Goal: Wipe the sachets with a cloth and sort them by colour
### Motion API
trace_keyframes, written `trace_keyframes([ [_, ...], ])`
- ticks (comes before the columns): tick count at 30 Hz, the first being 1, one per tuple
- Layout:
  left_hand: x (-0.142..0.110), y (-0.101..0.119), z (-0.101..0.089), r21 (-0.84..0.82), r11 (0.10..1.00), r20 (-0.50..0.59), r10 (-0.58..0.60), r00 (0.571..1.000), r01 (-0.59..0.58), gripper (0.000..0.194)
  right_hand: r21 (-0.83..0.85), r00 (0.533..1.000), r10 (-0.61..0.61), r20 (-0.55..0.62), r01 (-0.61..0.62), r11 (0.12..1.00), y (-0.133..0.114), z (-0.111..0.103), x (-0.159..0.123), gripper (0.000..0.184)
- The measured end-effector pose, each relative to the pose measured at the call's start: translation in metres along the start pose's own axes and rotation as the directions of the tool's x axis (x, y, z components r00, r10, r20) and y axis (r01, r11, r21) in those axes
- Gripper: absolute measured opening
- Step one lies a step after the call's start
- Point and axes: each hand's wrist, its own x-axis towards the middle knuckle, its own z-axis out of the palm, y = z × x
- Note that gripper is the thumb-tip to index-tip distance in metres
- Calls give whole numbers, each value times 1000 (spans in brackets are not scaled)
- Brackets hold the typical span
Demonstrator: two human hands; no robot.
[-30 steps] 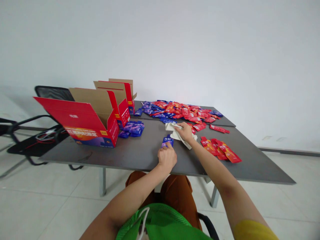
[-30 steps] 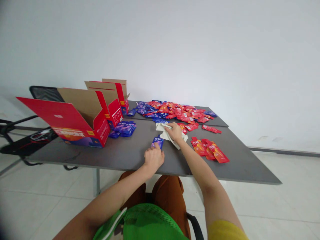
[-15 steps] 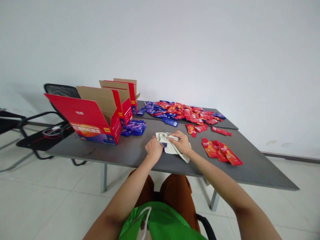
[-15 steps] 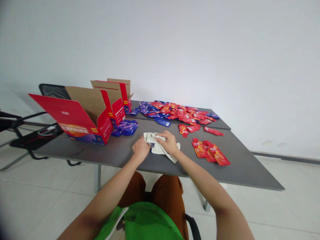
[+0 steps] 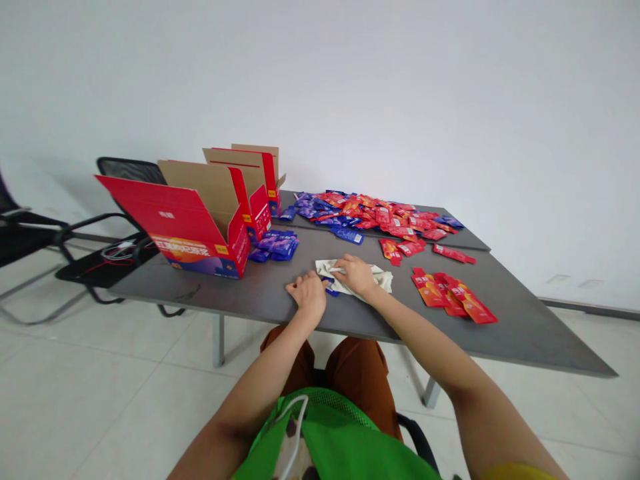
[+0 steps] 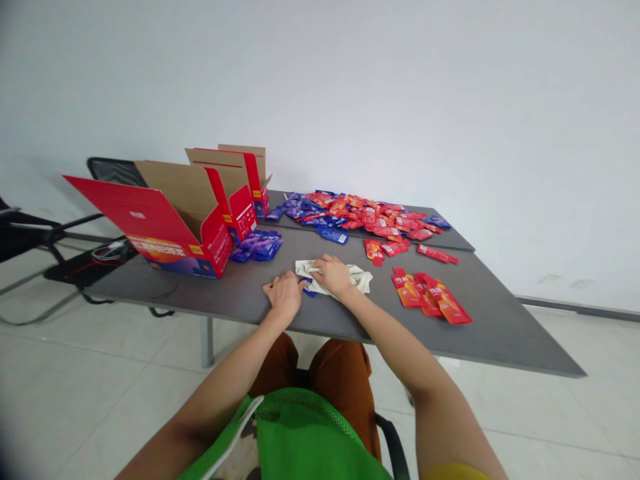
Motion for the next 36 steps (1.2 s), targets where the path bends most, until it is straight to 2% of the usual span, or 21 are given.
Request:
trace_keyframes([
  [6, -7, 2, -9, -26, 1000, 6, 3, 1000, -3, 28, -172, 991, 135, 25, -129, 977, 24, -1, 26, 25],
  [9, -11, -2, -9, -42, 999, -5, 16, 1000, -16, 29, -226, 989, 134, 58, -118, 967, 29, -11, 34, 27],
  [12, -14, -7, -6, -58, 996, -11, 60, 998, -61, 25, -205, 995, 24, 93, -5, 979, 30, -27, 35, 30],
  [15, -17, -9, -3, -38, 991, -31, 125, 992, -126, 23, -28, 984, -166, 57, 168, 985, 24, -40, 26, 34],
  [18, -20, -8, -2, 17, 990, -48, 138, 989, -137, 26, 162, 930, -364, 50, 352, 922, 13, -40, 11, 35],
  [21, -20, -9, -2, 29, 989, -37, 143, 989, -142, 23, 216, 881, -459, 115, 429, 877, 4, -29, -3, 31],
  [23, -19, -9, -1, 18, 988, -30, 154, 988, -154, 21, 201, 885, -442, 146, 411, 889, 4, -22, -7, 29],
  [25, -17, -10, -1, 13, 987, -29, 163, 986, -162, 22, 163, 908, -385, 165, 360, 919, 6, -18, -4, 29],
  [31, -18, -5, -8, 59, 978, 9, 201, 980, -201, 26, -76, 962, -121, 245, 144, 987, 14, -18, 25, 36],
  [34, -24, -2, -15, 114, 964, 30, 239, 971, -241, 31, -187, 972, 6, 234, 39, 982, 21, -20, 38, 35],
  [36, -31, -1, -18, 154, 949, 39, 274, 961, -277, 36, -230, 977, 40, 211, 10, 973, 29, -24, 41, 34],
])
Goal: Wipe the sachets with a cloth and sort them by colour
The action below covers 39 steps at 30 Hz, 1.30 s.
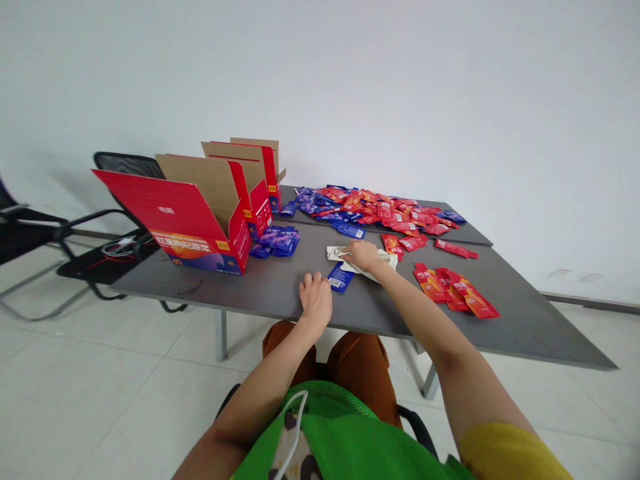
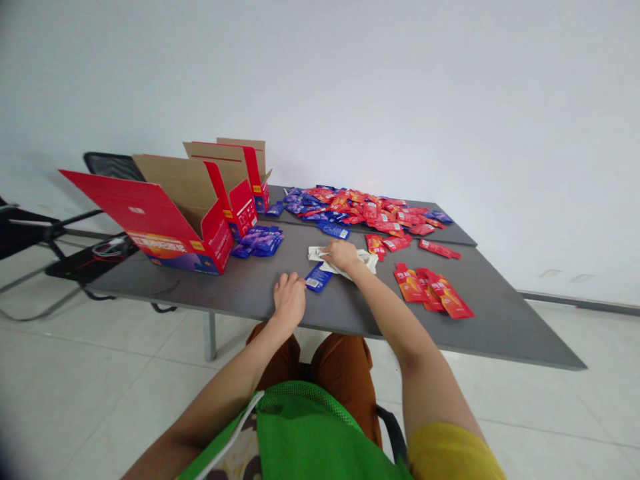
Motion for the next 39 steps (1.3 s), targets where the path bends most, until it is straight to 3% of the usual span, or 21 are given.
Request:
trace_keyframes([
  [2, -6, 4, -2, 40, 999, 1, 13, 1000, -13, 39, -11, 999, -21, -36, 21, 1000, 10, -4, -3, 33],
  [5, -13, 11, -3, 73, 997, 20, -22, 1000, 21, 43, 35, 982, -155, -112, 160, 987, 16, -8, -17, 34],
  [10, -12, 16, -8, 85, 995, 110, -59, 992, 50, 39, 176, 889, -419, -184, 449, 876, -7, -4, -53, 32],
  [14, -9, 13, -10, 93, 995, 172, -62, 983, 46, 38, 224, 847, -508, -156, 531, 817, -18, 7, -69, 27],
  [20, -9, 8, -9, 79, 996, 222, -68, 973, 51, 44, 216, 908, -402, -116, 418, 882, 3, 14, -58, 31],
  [25, -5, 11, -13, 102, 993, 245, -86, 966, 63, 50, 98, 989, -142, -32, 145, 985, 23, 15, -41, 34],
  [30, 4, 13, -30, 75, 997, 353, -54, 934, 29, 40, -6, 993, 116, 35, -116, 993, 46, 10, -34, 40],
  [33, 8, 17, -31, 6, 996, 204, -89, 975, 90, 33, -15, 982, 187, 22, -187, 982, 54, 8, -37, 45],
  [36, 8, 22, -22, -31, 995, -29, -94, 995, 93, 49, -16, 983, 183, -25, -184, 983, 52, 11, -41, 43],
  [39, 7, 24, -9, -1, 999, -78, -33, 996, 33, 58, -39, 985, 163, -63, -166, 985, 38, 14, -45, 37],
])
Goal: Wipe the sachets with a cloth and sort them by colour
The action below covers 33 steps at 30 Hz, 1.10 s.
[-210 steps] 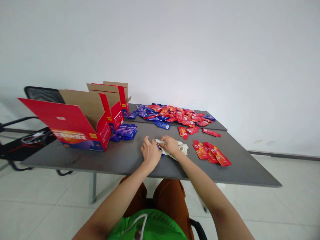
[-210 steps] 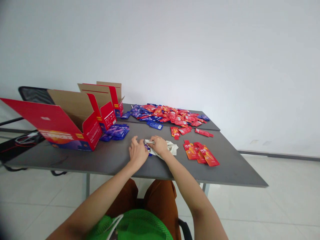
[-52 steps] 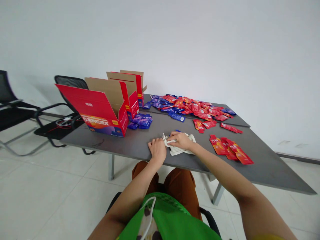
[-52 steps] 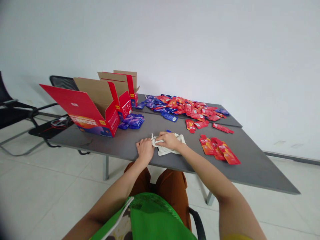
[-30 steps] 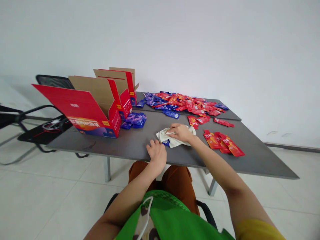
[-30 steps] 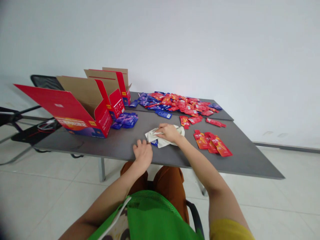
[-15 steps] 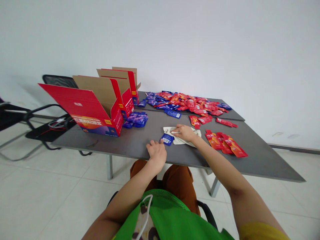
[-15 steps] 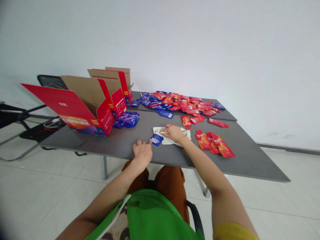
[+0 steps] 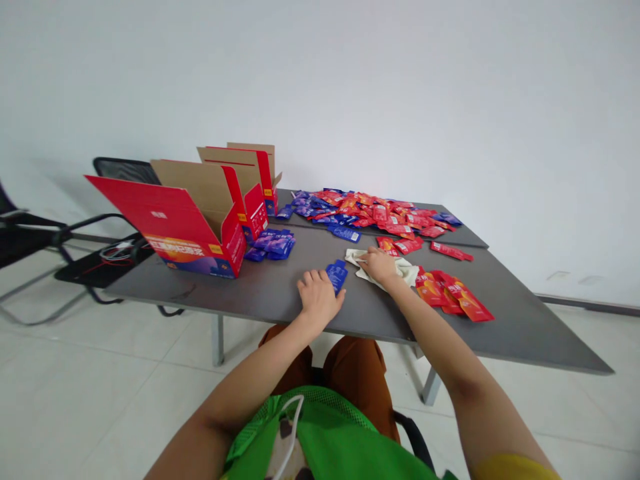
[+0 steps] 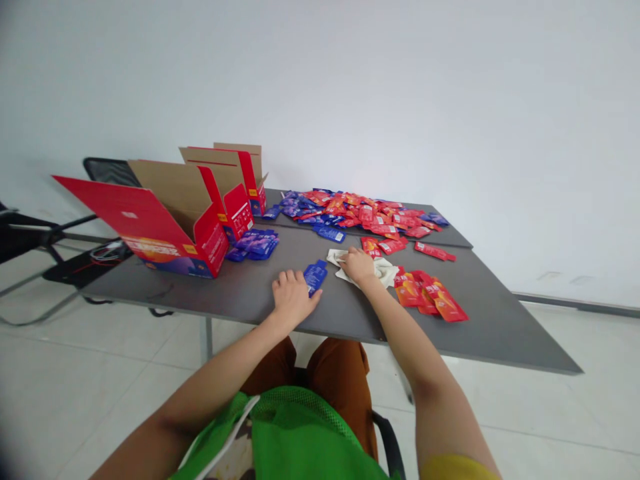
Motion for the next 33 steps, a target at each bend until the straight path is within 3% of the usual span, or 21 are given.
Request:
trace_keyframes([
  [7, 2, -16, 18, 10, 994, -18, 106, 994, -106, 36, -61, 999, -49, -17, 48, 997, -40, -1, -18, 30],
  [9, 13, -28, 14, -25, 998, 13, 64, 998, -64, 38, -72, 999, -34, -37, 31, 997, -44, 0, -22, 30],
  [12, 40, -51, 1, -81, 988, 44, -126, 991, 129, 36, -49, 997, -16, -71, 12, 999, -44, 3, -26, 30],
  [14, 61, -70, -10, -130, 945, -5, -302, 953, 299, 37, -26, 997, -4, -82, 2, 1000, -42, 5, -26, 31],
  [17, 93, -100, -24, -268, 816, -97, -551, 829, 511, 39, -9, 995, -1, -98, 0, 1000, -40, 8, -26, 31],
  [19, 111, -118, -30, -352, 730, -73, -645, 761, 586, 39, -9, 994, -1, -109, 0, 1000, -40, 9, -27, 32],
  [22, 134, -139, -30, -398, 654, 26, -693, 721, 644, 41, -12, 993, -3, -121, 1, 1000, -40, 9, -27, 33],
  [28, 158, -161, -15, -359, 667, 58, -682, 729, 653, 40, -14, 993, 13, -119, -15, 1000, -40, 10, -27, 33],
  [33, 150, -157, -16, -237, 731, 5, -658, 753, 640, 41, 1, 993, 22, -117, -22, 1000, -40, 11, -27, 33],
])
